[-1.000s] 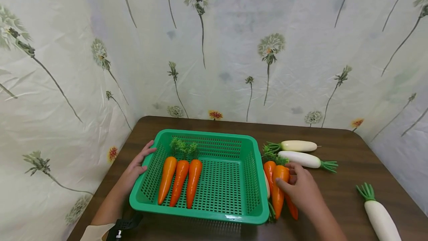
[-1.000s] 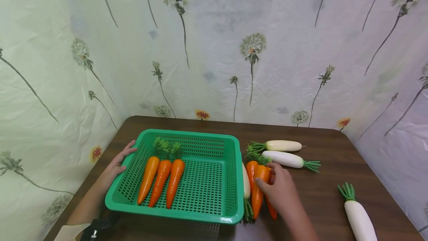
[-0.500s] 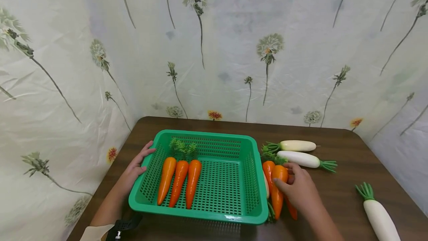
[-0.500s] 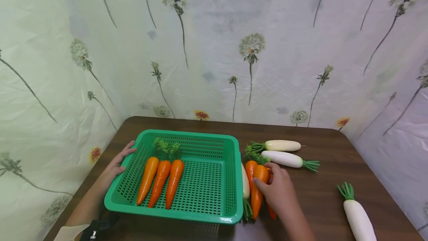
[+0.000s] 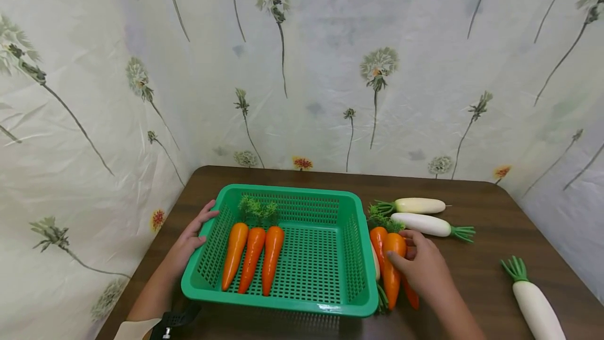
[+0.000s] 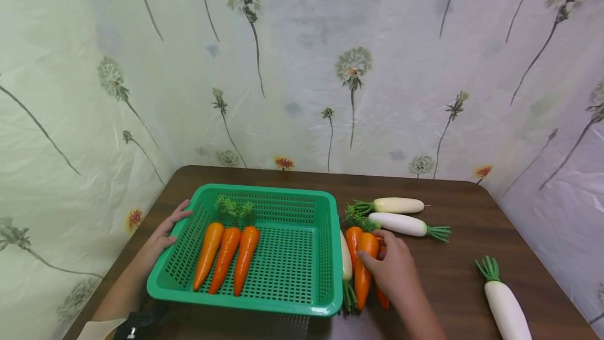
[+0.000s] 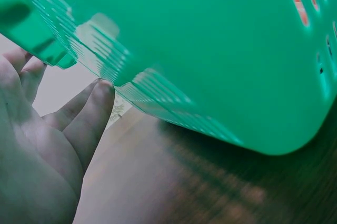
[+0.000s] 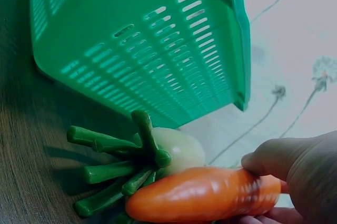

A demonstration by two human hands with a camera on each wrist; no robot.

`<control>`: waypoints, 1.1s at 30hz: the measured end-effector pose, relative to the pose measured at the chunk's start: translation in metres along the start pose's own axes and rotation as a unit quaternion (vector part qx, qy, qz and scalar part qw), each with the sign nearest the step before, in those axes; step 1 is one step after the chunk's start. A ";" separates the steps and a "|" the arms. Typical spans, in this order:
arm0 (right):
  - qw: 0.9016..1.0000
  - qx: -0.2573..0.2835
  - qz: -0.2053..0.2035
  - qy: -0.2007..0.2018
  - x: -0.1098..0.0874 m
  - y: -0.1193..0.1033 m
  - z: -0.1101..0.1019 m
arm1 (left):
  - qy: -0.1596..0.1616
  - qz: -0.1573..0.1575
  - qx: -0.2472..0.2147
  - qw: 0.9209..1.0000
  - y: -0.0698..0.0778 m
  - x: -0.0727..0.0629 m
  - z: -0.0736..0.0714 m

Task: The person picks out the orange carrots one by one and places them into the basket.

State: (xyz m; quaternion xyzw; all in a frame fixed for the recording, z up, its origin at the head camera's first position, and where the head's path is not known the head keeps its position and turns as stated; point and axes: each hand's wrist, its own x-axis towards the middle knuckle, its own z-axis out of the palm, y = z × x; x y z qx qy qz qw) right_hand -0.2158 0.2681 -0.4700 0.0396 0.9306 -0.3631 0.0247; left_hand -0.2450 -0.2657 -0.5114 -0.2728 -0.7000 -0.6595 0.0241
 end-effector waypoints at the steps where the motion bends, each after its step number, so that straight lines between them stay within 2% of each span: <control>1: 1.000 -0.001 0.000 0.000 0.000 0.000 0.000 | 0.001 -0.001 0.000 1.000 0.000 0.000 0.000; 7: 1.000 -0.011 0.007 0.000 -0.002 0.002 -0.003 | -0.005 -0.010 -0.003 1.000 -0.001 0.000 0.005; 12: 1.000 -0.007 -0.002 0.002 -0.001 0.002 -0.003 | 0.002 0.009 0.002 1.000 -0.002 -0.001 0.004; 19: 1.000 0.003 -0.006 0.005 -0.002 0.000 -0.001 | -0.008 0.021 0.004 1.000 -0.001 0.000 0.000; 33: 1.000 0.030 -0.003 -0.001 -0.003 -0.003 -0.001 | -0.003 0.007 0.007 1.000 0.001 0.000 0.000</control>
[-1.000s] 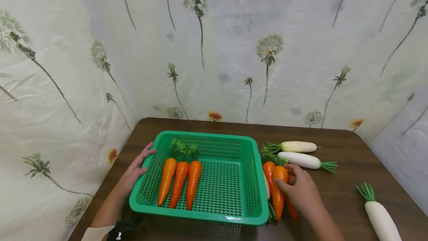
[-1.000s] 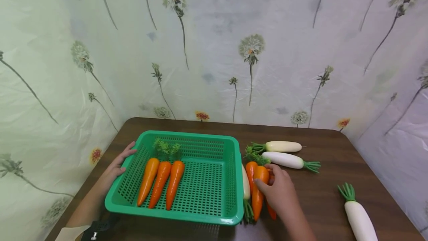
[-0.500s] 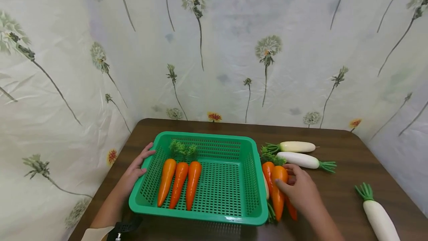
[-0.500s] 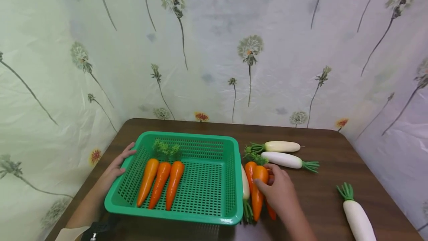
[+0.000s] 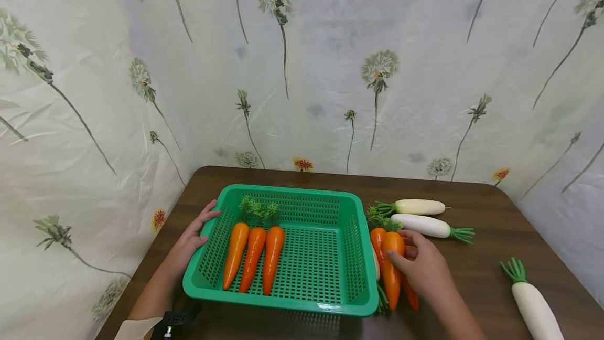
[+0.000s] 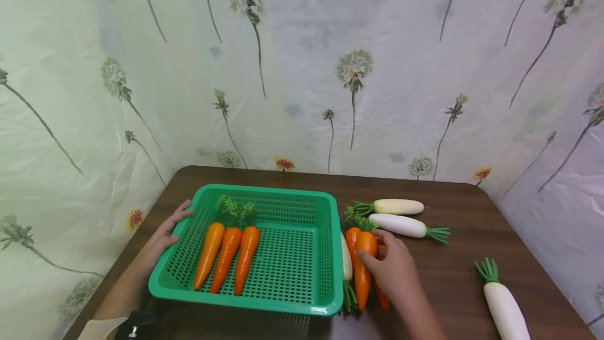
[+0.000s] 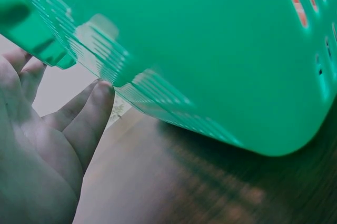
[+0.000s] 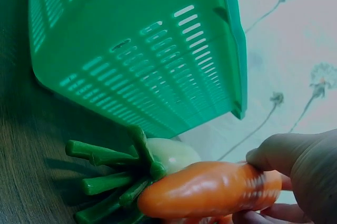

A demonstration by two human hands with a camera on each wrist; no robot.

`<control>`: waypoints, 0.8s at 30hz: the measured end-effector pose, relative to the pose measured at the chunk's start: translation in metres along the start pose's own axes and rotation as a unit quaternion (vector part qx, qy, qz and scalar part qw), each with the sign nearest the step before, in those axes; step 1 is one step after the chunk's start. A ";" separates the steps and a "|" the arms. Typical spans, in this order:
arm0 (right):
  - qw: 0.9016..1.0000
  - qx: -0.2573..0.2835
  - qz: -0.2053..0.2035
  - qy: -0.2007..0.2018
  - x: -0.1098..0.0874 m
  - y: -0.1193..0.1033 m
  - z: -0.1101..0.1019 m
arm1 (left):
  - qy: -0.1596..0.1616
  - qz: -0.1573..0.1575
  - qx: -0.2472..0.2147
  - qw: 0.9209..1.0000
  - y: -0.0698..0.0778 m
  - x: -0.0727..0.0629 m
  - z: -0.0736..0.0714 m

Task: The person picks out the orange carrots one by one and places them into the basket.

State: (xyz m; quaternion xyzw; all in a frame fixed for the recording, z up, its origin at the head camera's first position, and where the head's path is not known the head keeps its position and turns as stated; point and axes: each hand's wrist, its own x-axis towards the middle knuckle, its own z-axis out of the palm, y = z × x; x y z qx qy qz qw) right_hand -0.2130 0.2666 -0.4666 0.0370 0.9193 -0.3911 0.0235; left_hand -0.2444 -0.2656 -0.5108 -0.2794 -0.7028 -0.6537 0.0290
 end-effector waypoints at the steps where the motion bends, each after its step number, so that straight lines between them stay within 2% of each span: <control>1: 1.000 0.004 0.001 -0.001 0.000 -0.001 0.000 | 0.001 -0.001 0.001 1.000 0.000 0.000 0.000; 14: 1.000 0.021 0.009 0.001 -0.005 -0.009 -0.002 | 0.000 -0.011 -0.011 1.000 0.002 0.000 0.000; 24: 0.997 0.071 0.014 -0.016 -0.013 -0.022 -0.006 | 0.001 -0.002 -0.008 1.000 0.001 0.001 0.001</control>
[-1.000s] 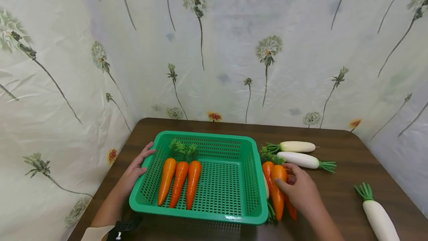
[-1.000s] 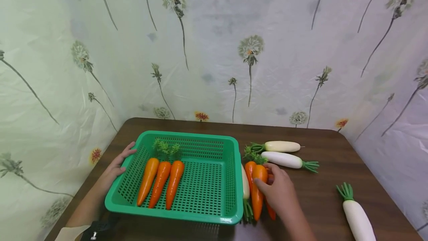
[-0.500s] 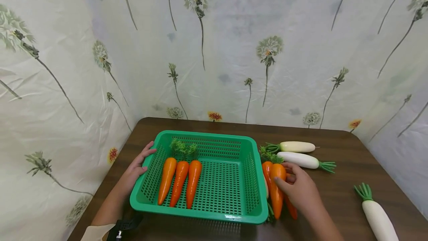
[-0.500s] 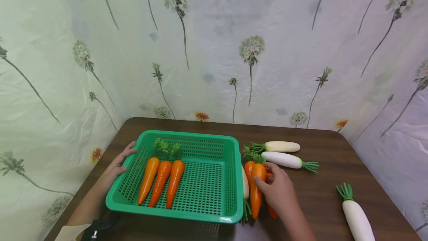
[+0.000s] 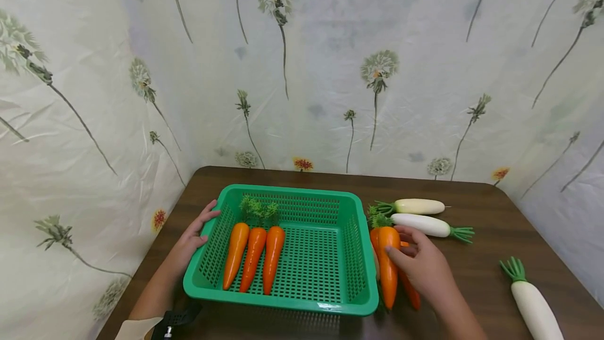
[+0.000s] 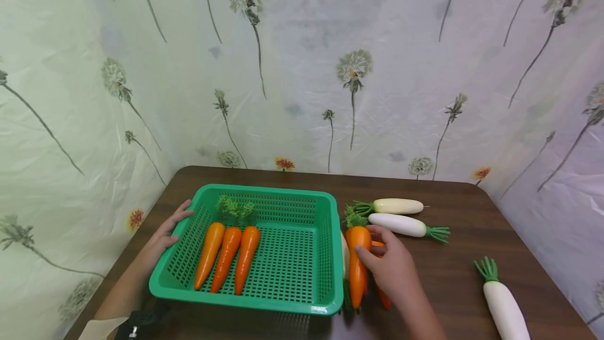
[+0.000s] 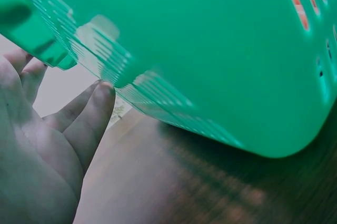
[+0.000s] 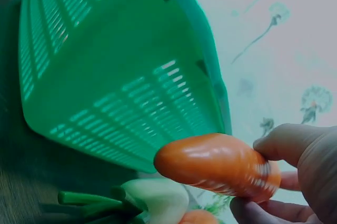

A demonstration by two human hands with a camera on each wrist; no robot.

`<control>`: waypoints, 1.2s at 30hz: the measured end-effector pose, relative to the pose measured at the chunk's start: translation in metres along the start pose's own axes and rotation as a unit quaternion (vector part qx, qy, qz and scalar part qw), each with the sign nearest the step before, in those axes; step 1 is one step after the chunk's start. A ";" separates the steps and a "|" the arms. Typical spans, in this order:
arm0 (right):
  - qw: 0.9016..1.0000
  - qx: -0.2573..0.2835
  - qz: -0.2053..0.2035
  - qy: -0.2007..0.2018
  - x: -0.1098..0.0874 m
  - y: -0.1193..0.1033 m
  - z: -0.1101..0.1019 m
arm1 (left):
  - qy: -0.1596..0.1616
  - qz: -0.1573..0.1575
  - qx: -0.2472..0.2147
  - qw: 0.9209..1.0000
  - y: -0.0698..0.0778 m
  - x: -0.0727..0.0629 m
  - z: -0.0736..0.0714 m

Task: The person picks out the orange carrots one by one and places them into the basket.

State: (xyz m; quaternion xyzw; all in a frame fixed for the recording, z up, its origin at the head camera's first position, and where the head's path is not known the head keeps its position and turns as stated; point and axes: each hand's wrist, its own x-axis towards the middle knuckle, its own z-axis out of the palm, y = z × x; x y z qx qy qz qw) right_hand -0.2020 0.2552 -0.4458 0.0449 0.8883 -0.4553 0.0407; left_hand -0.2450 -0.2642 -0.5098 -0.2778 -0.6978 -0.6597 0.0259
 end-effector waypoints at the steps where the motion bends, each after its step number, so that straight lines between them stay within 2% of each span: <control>1: 1.000 0.000 0.001 -0.002 0.000 -0.002 0.000 | 0.000 0.002 -0.001 1.000 0.000 0.000 0.000; 6: 1.000 -0.003 0.007 -0.002 -0.003 -0.007 -0.002 | 0.001 0.000 -0.003 1.000 0.000 -0.001 0.001; 18: 0.998 0.062 -0.006 0.008 -0.008 -0.018 -0.010 | 0.001 0.004 0.003 1.000 0.003 -0.001 0.001; 27: 0.996 0.083 -0.015 -0.001 -0.011 -0.030 -0.008 | -0.001 0.002 -0.002 1.000 0.005 -0.001 0.001; 36: 0.999 0.044 -0.024 -0.011 -0.015 -0.045 0.000 | 0.002 -0.013 -0.004 1.000 0.008 -0.001 0.002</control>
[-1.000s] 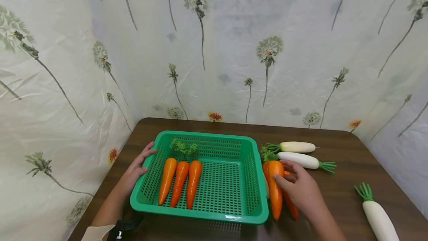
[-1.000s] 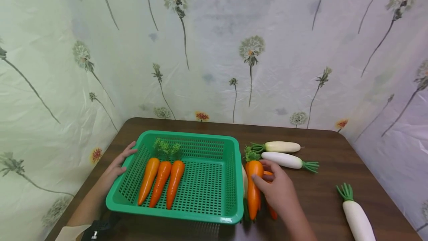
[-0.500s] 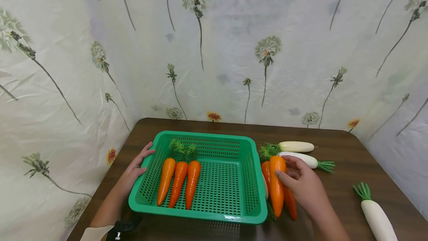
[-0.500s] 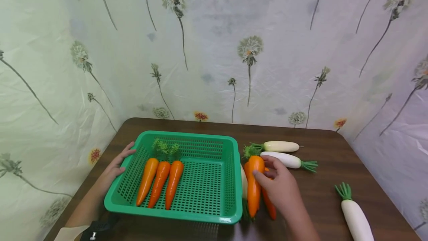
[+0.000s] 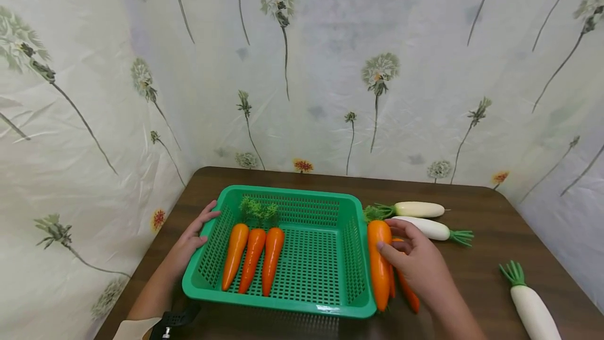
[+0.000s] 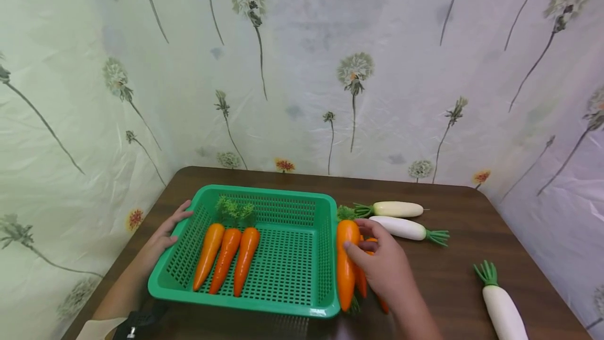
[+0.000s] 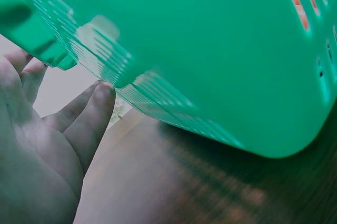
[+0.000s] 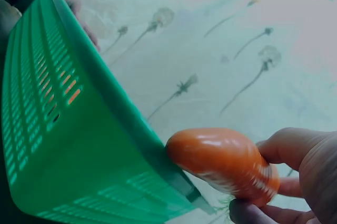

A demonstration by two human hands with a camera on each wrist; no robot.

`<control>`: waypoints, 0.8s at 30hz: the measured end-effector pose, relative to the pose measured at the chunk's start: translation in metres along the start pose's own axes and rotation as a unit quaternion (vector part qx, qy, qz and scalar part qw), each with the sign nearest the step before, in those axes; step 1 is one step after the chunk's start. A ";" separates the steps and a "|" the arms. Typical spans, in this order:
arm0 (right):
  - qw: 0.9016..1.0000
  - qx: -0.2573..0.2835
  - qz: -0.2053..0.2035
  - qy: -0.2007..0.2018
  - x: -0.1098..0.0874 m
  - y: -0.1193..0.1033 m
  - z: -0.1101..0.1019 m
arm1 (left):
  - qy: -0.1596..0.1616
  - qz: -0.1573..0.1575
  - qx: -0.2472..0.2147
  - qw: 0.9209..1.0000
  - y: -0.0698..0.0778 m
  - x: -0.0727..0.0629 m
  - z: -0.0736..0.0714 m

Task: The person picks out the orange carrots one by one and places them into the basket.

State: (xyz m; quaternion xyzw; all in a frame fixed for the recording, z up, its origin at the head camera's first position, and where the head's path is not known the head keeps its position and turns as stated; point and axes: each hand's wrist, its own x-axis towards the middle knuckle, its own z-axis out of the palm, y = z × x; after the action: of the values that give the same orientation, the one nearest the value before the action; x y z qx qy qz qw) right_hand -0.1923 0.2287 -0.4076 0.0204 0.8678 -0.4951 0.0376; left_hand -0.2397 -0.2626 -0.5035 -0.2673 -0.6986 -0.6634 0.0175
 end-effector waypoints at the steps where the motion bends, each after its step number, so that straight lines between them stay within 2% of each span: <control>1: 1.000 -0.004 0.000 0.001 -0.001 -0.002 0.001 | 0.000 -0.003 -0.001 1.000 0.000 0.000 0.000; 4: 1.000 -0.007 -0.005 0.000 -0.001 -0.005 0.003 | -0.002 -0.007 -0.004 1.000 0.000 0.000 0.000; 14: 1.000 0.003 -0.008 -0.023 0.001 -0.013 0.009 | -0.004 0.012 0.003 1.000 -0.005 0.000 -0.002; 18: 0.999 0.016 -0.019 -0.031 0.002 -0.017 0.013 | -0.004 0.015 0.005 1.000 -0.006 0.000 -0.002; 24: 0.999 -0.004 -0.044 -0.028 0.006 -0.024 0.019 | -0.008 0.017 0.004 1.000 -0.004 0.000 -0.002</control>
State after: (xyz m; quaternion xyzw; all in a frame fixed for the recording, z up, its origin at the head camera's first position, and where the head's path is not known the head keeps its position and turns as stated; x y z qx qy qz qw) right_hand -0.1990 0.2004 -0.3967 -0.0319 0.8685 -0.4930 0.0407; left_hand -0.2419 -0.2642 -0.5072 -0.2843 -0.6968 -0.6581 0.0246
